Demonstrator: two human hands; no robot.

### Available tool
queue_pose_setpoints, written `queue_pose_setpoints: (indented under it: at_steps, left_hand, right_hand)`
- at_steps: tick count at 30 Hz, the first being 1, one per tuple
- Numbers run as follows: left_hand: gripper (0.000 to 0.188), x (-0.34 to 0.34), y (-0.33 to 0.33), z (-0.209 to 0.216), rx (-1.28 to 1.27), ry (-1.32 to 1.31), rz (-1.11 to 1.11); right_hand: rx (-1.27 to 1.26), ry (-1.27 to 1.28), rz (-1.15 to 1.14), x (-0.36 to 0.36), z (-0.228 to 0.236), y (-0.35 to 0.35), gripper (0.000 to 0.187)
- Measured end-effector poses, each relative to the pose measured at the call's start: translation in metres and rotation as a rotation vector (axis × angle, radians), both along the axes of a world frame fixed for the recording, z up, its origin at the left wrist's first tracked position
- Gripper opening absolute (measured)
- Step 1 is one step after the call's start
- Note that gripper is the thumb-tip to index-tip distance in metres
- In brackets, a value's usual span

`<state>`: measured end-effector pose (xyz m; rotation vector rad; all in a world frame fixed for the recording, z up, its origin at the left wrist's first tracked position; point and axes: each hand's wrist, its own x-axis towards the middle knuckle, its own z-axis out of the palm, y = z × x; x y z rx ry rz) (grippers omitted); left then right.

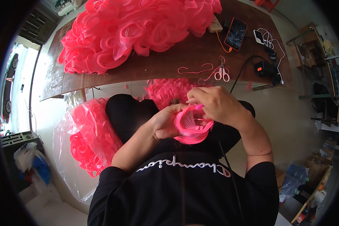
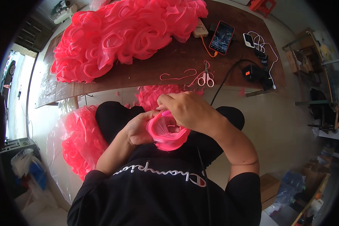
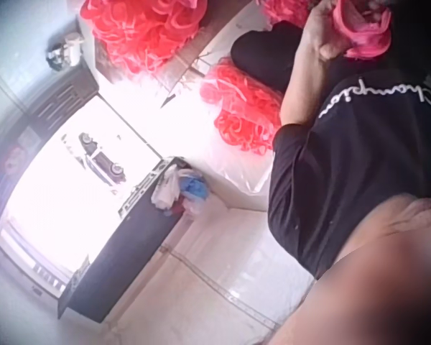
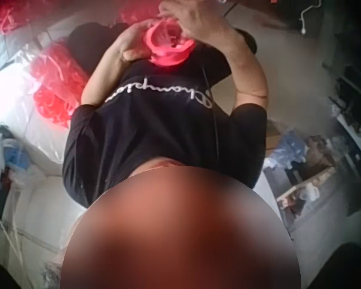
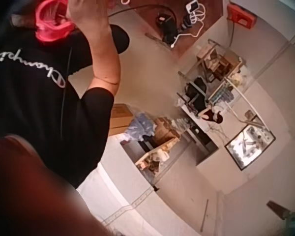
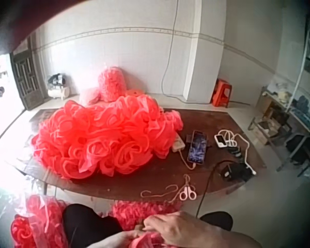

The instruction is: Crafting pink fabric flowers using a crochet hook and scissors.

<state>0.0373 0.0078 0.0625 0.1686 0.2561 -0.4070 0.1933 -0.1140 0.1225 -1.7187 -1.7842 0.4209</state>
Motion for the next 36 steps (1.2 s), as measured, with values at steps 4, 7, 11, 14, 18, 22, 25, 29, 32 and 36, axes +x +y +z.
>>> queue_pose_setpoints:
  at_steps: [4,7,11,14,18,22,25,29,32,36]
  left_hand:
    - [0.042,0.001,0.004,-0.003,-0.070,0.096,-0.021]
    - [0.043,0.003,0.007,0.002,-0.144,0.072,0.034]
    - [0.044,0.009,0.013,0.000,0.026,0.204,0.177]
    - [0.049,0.007,0.017,0.009,-0.091,-0.004,0.305]
    - [0.050,0.007,0.022,0.003,-0.163,0.046,0.354]
    - [0.051,0.010,0.033,-0.010,-0.191,-0.015,0.514]
    - [0.052,0.009,0.035,0.002,-0.200,-0.110,0.522]
    - [0.053,0.012,0.028,0.012,-0.173,-0.126,0.508]
    - [0.055,0.013,0.023,0.012,-0.167,-0.211,0.444]
    - [0.061,0.011,0.013,0.025,0.080,-0.235,0.369]
  right_hand:
    - [0.134,-0.134,-0.022,0.000,-0.008,0.000,0.034]
    - [0.226,-0.112,-0.127,0.000,0.004,0.000,0.030]
    - [0.164,0.235,0.036,-0.006,0.020,-0.018,0.012]
    - [0.289,0.467,-0.068,-0.002,0.032,-0.044,0.024]
    - [0.494,0.494,-0.353,0.003,0.037,-0.086,0.035]
    - [0.739,0.514,-0.486,0.038,0.046,-0.126,0.030]
    - [0.850,0.352,-0.721,0.054,0.048,-0.140,0.025]
    - [0.063,0.190,-0.726,0.047,0.048,-0.095,0.021]
    - [0.216,0.142,-0.669,0.050,0.017,-0.067,0.009]
    - [0.295,0.143,-0.531,0.030,0.022,-0.029,0.010]
